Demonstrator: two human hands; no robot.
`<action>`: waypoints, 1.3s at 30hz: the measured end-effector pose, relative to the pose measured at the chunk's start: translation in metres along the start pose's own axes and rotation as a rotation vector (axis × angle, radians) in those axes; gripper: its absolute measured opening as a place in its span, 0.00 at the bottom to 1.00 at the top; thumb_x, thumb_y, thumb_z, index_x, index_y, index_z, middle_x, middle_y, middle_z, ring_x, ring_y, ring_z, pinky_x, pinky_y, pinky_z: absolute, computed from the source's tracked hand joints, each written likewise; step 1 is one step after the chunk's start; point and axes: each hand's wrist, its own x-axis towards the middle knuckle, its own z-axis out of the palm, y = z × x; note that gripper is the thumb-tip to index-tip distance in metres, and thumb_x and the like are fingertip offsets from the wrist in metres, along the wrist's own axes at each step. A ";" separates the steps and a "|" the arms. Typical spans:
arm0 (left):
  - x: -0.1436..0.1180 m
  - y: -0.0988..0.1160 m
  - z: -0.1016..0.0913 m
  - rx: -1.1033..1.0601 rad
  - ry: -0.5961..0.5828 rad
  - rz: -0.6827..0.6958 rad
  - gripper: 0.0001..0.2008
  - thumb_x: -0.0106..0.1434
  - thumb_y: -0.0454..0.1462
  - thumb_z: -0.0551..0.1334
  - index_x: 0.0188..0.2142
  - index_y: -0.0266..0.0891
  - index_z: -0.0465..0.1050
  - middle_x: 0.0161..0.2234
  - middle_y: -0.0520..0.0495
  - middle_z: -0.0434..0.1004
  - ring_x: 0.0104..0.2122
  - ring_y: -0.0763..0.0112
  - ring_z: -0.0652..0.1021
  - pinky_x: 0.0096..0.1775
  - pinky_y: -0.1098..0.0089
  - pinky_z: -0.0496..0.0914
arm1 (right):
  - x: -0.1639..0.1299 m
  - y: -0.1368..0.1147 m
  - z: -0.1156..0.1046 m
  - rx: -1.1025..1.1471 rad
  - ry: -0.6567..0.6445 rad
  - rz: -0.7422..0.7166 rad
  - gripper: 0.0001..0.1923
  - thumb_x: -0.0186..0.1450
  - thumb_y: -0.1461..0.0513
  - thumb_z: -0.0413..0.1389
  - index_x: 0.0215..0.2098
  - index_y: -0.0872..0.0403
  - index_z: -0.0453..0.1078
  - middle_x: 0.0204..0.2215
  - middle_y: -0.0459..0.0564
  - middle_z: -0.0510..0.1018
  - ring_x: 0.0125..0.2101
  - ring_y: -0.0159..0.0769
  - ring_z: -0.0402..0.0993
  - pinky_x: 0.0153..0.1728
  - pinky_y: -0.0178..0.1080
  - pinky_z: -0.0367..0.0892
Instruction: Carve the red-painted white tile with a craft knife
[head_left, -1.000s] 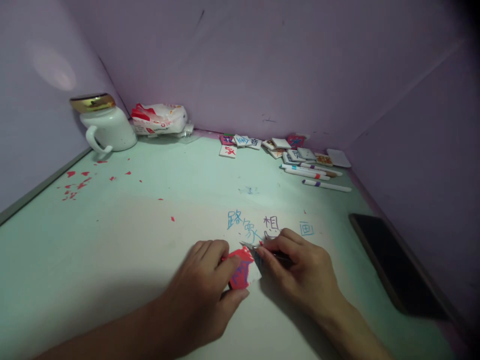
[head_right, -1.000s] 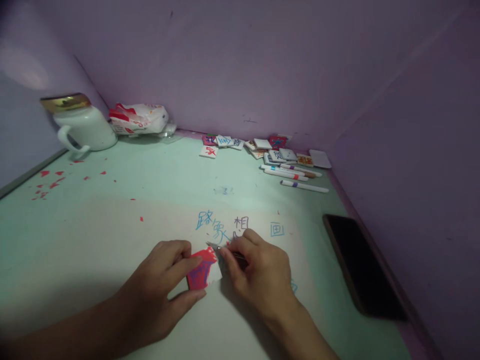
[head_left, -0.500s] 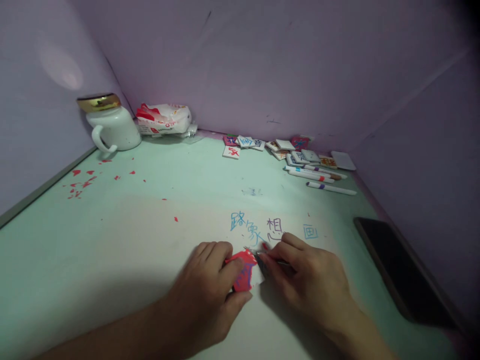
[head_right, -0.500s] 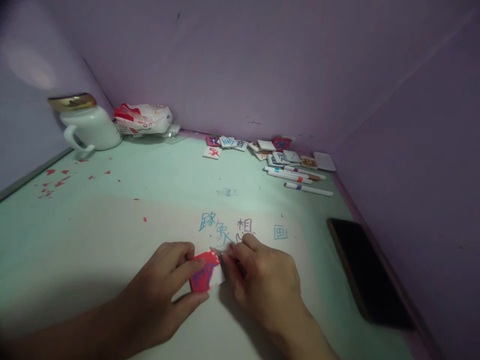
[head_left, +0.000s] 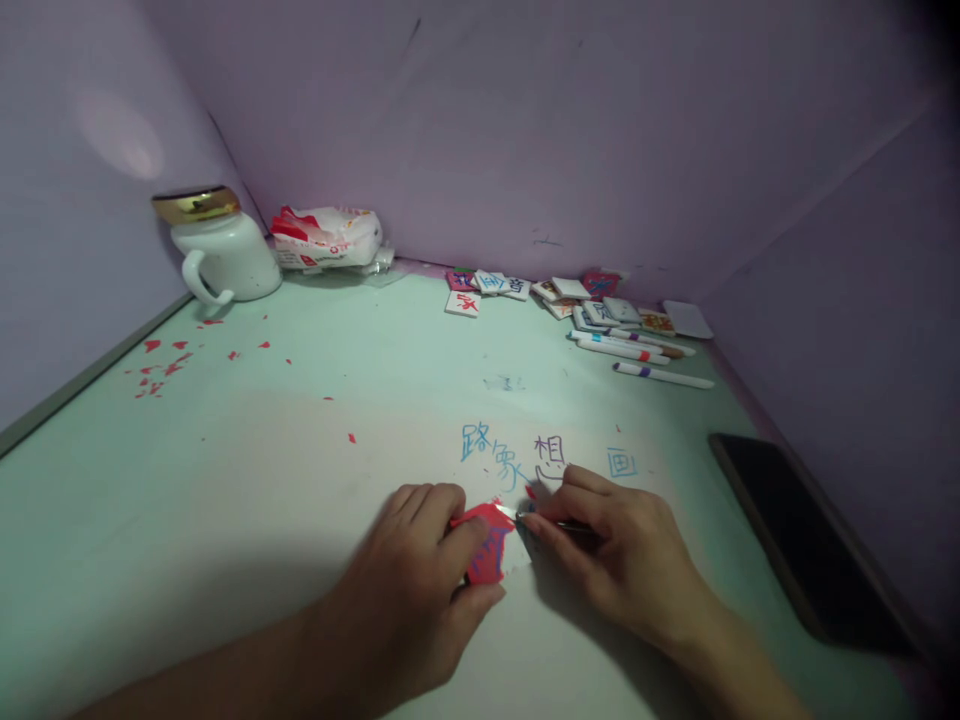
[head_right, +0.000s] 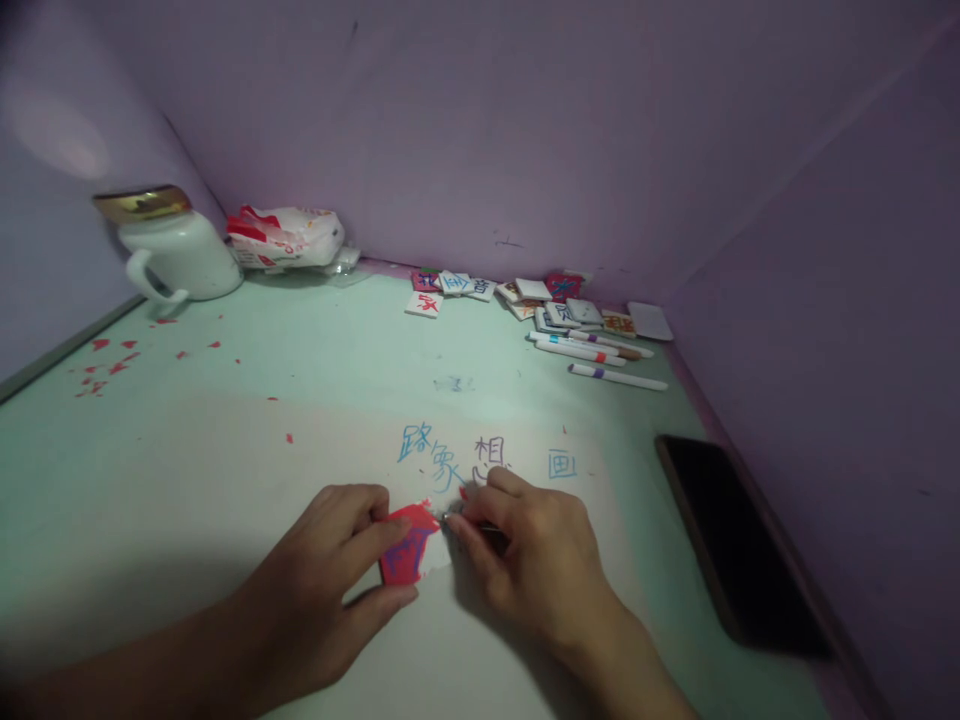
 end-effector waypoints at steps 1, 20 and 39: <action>0.000 0.000 0.000 -0.002 -0.005 0.001 0.11 0.56 0.30 0.63 0.40 0.36 0.69 0.35 0.43 0.68 0.34 0.60 0.69 0.35 0.57 0.71 | -0.001 0.001 0.000 0.007 -0.011 -0.001 0.12 0.65 0.59 0.53 0.26 0.52 0.73 0.21 0.43 0.69 0.19 0.28 0.65 0.21 0.33 0.55; 0.000 -0.001 0.000 -0.002 0.006 -0.014 0.10 0.56 0.31 0.63 0.39 0.37 0.69 0.37 0.42 0.69 0.35 0.59 0.69 0.35 0.57 0.71 | -0.005 0.002 0.016 0.037 0.306 0.078 0.10 0.64 0.59 0.56 0.28 0.54 0.75 0.21 0.44 0.70 0.19 0.28 0.66 0.20 0.32 0.60; 0.000 -0.001 0.001 -0.035 0.007 -0.013 0.13 0.56 0.30 0.63 0.42 0.36 0.69 0.37 0.42 0.68 0.35 0.60 0.68 0.35 0.56 0.70 | -0.005 0.000 0.017 0.039 0.193 0.070 0.12 0.65 0.58 0.54 0.28 0.54 0.75 0.22 0.45 0.71 0.20 0.30 0.67 0.22 0.34 0.60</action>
